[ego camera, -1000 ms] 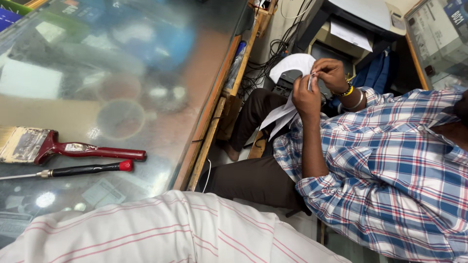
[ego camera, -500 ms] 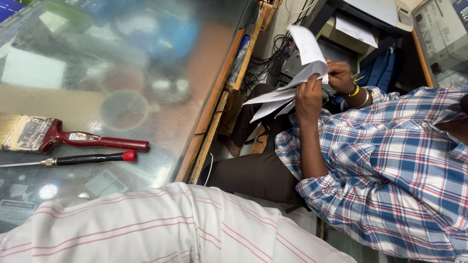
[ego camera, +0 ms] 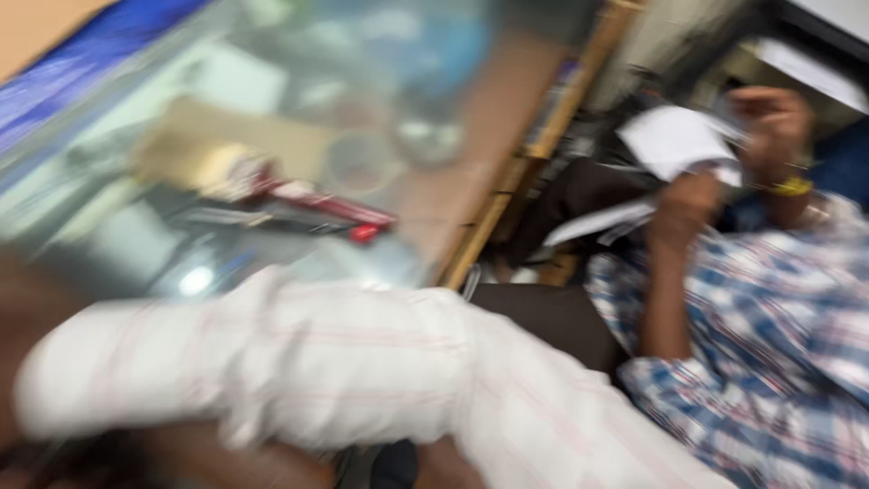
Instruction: The person uses a screwdriver to unscrew the screws on the back cover of a laptop resting on a glass display counter, repositioning the laptop as they work around its edges. They then pry the back panel loose along the seam with their fingers and a thin tool, working the cover away from the body.
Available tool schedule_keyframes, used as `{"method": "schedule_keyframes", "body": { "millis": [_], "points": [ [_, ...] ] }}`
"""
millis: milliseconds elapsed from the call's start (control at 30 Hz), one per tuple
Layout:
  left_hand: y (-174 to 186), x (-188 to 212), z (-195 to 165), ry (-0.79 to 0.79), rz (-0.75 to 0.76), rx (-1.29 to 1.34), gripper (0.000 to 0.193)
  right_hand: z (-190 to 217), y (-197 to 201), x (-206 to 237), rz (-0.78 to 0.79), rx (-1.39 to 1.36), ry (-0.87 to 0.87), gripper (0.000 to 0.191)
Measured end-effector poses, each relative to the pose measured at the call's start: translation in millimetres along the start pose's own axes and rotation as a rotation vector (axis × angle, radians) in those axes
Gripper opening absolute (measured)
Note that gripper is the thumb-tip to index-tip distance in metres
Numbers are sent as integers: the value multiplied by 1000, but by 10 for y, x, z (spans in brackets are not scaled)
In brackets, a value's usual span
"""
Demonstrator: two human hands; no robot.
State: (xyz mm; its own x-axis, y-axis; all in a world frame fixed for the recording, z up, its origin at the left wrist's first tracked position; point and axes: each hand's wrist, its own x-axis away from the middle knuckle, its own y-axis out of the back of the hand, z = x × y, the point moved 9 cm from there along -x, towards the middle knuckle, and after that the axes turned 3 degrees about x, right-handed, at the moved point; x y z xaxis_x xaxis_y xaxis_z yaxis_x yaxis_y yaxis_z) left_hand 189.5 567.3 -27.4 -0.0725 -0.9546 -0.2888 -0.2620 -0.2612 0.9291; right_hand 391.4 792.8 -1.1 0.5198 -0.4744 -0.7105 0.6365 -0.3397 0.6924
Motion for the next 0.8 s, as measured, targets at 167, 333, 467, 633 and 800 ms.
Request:
{"method": "schedule_keyframes", "body": {
  "millis": [167, 333, 467, 633, 800],
  "points": [
    [400, 346, -243, -69, 7, -5, 24, 2857, -734, -610, 164, -909, 442, 16],
    [671, 373, -338, -7, -9, 142, 25, 2866, -1131, -474, 182, -1046, 475, 19],
    [720, 390, -317, 15, 17, 145, 22, 2995, -1069, -554, 401, -1023, 420, 21],
    [718, 475, -274, -27, -21, 144, 24, 3055, -1002, -559, 490, -1068, 369, 19],
    [944, 768, 128, 206, -312, 305, 16, 3011, -1066, -557, 455, -1045, 485, 19]
  ]
}}
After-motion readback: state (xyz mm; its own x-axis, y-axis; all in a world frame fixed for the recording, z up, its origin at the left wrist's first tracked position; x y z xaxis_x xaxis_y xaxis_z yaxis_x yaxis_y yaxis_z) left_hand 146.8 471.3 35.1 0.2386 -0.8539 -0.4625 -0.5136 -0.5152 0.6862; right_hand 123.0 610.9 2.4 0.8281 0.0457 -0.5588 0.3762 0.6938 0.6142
